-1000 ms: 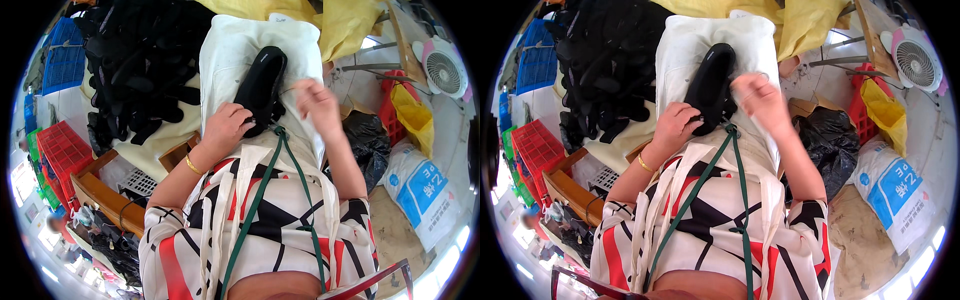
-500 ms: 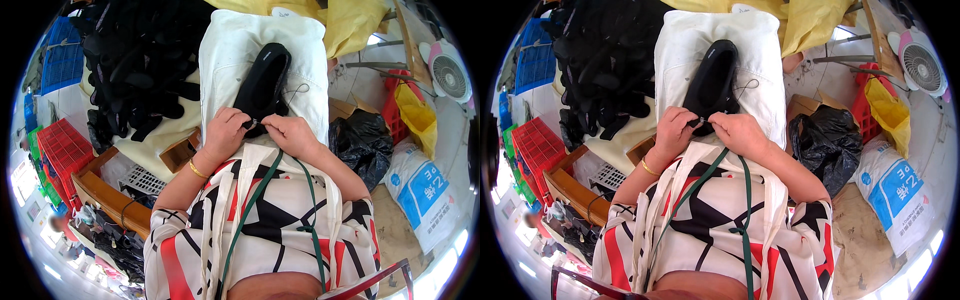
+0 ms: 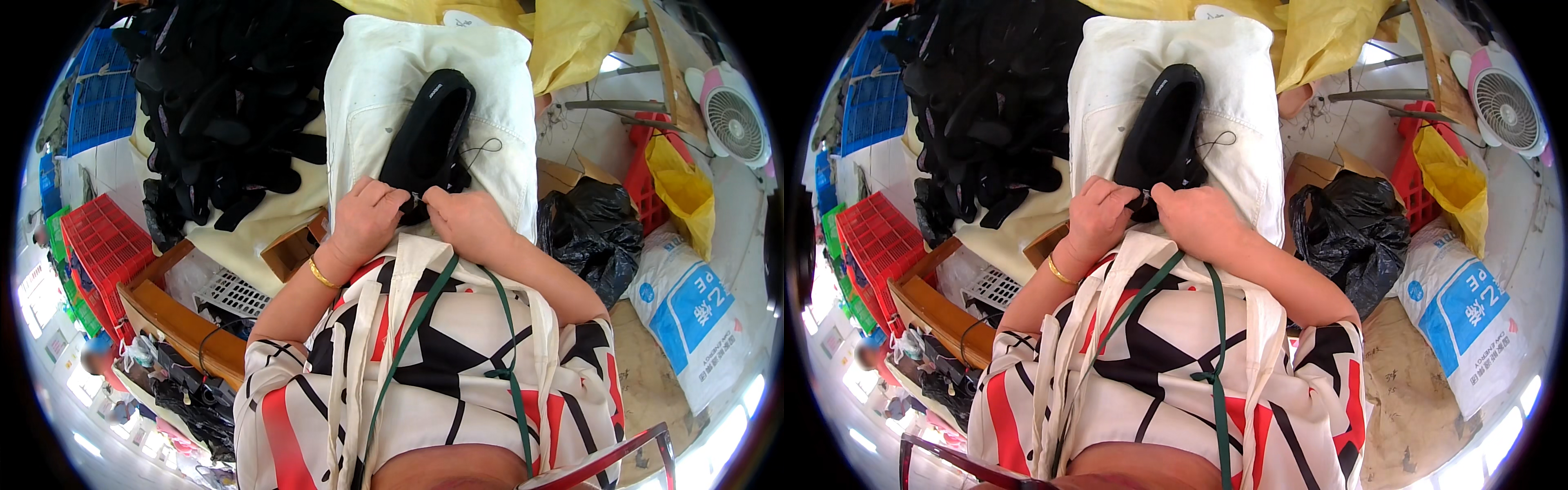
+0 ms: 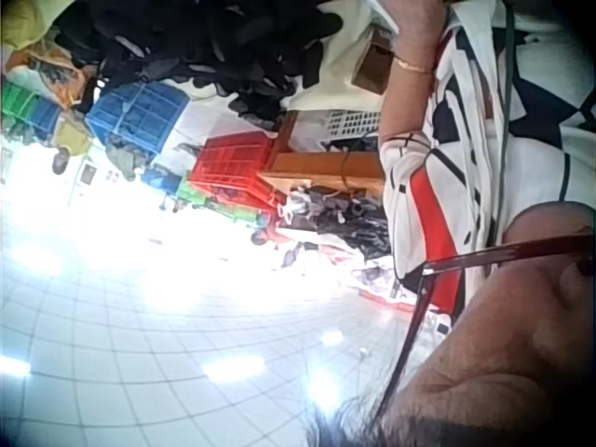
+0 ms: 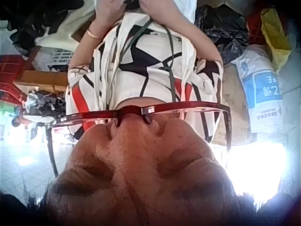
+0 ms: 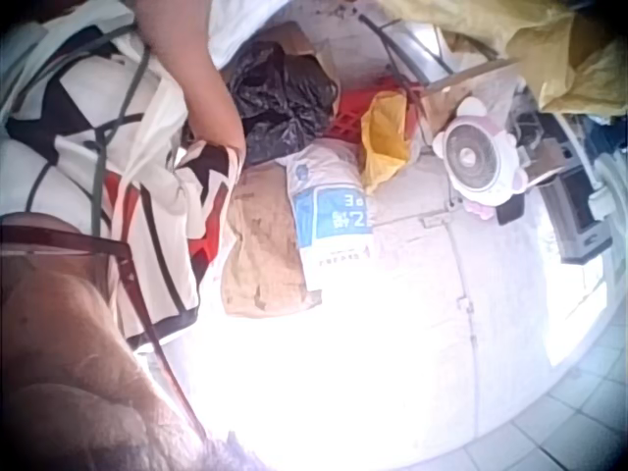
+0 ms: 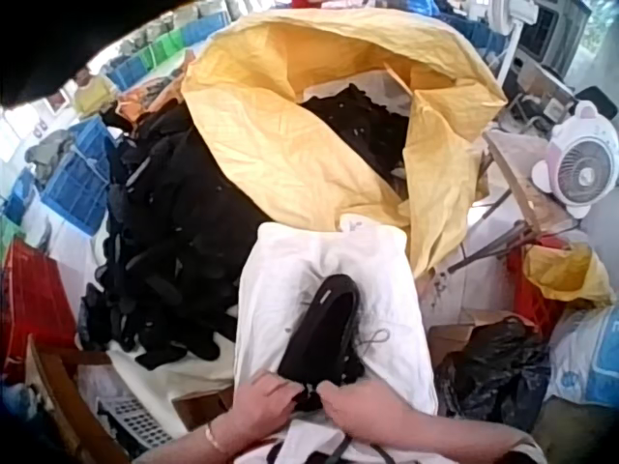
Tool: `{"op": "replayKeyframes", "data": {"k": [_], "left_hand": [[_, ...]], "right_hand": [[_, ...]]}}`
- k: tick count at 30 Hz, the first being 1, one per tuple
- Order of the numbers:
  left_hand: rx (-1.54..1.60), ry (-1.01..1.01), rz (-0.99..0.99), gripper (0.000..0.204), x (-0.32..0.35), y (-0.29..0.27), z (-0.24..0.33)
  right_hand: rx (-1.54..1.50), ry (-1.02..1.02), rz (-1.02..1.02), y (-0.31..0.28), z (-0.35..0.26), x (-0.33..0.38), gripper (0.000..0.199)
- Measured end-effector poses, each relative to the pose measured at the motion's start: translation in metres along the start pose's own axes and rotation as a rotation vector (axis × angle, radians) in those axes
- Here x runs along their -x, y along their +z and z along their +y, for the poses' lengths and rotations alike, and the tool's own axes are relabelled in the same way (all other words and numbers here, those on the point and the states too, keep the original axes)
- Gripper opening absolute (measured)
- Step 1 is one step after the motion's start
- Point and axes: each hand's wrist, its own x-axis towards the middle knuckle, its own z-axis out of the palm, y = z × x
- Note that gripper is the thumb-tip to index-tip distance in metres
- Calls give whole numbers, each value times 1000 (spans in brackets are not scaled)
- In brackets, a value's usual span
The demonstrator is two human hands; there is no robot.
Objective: The person sits on the floor in a workshop and sews black gloves using a needle and thread. They repeatedly pull the thread through the glove fabric, adjust the glove's position on their lap, and occasionally reach into a large yellow sack to retrieve more gloves.
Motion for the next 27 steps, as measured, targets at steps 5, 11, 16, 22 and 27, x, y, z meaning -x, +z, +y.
{"op": "replayKeyframes", "data": {"k": [5, 11, 16, 22, 27], "left_hand": [[-3, 49, 32, 34, 4, 6, -3], [-4, 11, 29, 32, 5, 0, 2], [103, -111, 108, 30, 12, 6, 4], [256, -126, 123, 30, 18, 15, -1], [213, -70, 116, 34, 11, 12, 4]], "right_hand": [[-6, -17, -1, 10, 1, -7, 12], [-50, -78, 101, 18, 7, -3, 12], [-33, -69, 133, 22, 6, -3, 12], [-365, 148, 114, 18, 0, -5, 16], [-514, 145, 68, 9, -3, -12, 14]]}}
